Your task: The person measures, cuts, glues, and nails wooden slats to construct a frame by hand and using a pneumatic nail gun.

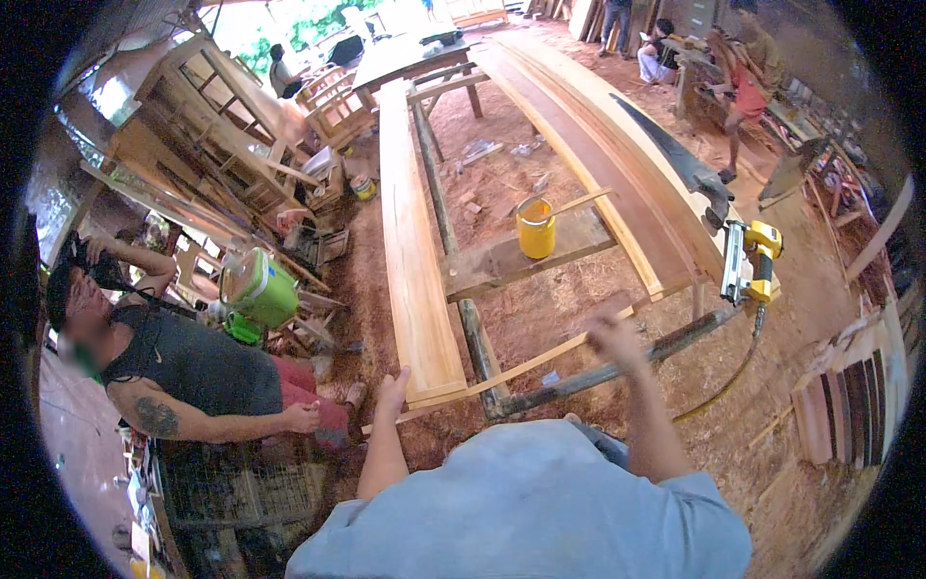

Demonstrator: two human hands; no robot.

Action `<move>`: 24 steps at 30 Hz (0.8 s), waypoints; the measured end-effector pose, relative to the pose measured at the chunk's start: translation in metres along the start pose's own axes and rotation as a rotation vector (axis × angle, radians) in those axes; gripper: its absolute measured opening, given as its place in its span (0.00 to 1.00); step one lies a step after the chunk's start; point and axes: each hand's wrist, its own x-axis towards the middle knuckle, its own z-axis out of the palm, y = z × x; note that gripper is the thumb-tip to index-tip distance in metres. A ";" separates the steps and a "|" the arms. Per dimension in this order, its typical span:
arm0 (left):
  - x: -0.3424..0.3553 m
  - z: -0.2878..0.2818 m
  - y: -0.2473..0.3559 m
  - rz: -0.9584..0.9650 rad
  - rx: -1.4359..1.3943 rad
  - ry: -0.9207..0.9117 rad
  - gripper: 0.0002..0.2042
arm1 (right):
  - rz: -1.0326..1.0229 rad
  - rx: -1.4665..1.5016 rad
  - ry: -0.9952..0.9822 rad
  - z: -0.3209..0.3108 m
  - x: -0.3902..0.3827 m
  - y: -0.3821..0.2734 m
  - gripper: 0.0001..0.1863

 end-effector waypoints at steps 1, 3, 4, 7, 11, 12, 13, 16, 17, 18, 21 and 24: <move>0.012 0.005 -0.011 -0.032 -0.056 -0.050 0.27 | 0.002 0.010 -0.048 0.037 -0.018 0.019 0.11; 0.025 0.013 -0.008 -0.059 -0.083 -0.139 0.29 | 0.178 0.029 -0.100 0.088 -0.053 0.028 0.11; 0.025 0.019 0.008 0.069 -0.142 -0.169 0.28 | 0.197 0.037 -0.069 0.103 -0.063 0.031 0.11; 0.078 0.013 -0.039 0.245 -0.282 -0.099 0.27 | 0.245 -0.103 -0.310 0.159 -0.087 0.035 0.11; 0.103 0.016 -0.015 0.106 -0.163 -0.068 0.31 | 0.029 -0.268 -0.346 0.182 -0.119 0.030 0.16; 0.097 0.028 -0.006 0.103 -0.147 -0.116 0.31 | 0.114 -0.418 -0.323 0.181 -0.125 0.027 0.19; 0.088 0.035 0.000 0.149 -0.158 -0.102 0.31 | 0.149 -0.413 -0.294 0.184 -0.134 0.035 0.19; 0.049 0.050 0.049 0.217 -0.141 -0.137 0.30 | 0.429 -0.158 -0.120 0.184 -0.164 0.054 0.18; 0.040 0.051 0.050 0.223 -0.121 -0.116 0.29 | 0.434 -0.046 -0.072 0.190 -0.176 0.058 0.18; 0.042 0.048 0.043 0.211 -0.112 -0.121 0.29 | 0.429 0.062 -0.040 0.198 -0.189 0.060 0.18; 0.047 0.045 0.030 0.184 -0.105 -0.056 0.29 | 0.419 0.043 -0.094 0.217 -0.221 0.063 0.15; 0.003 0.063 0.023 0.250 -0.072 -0.029 0.28 | 0.430 0.025 -0.140 0.215 -0.231 0.071 0.14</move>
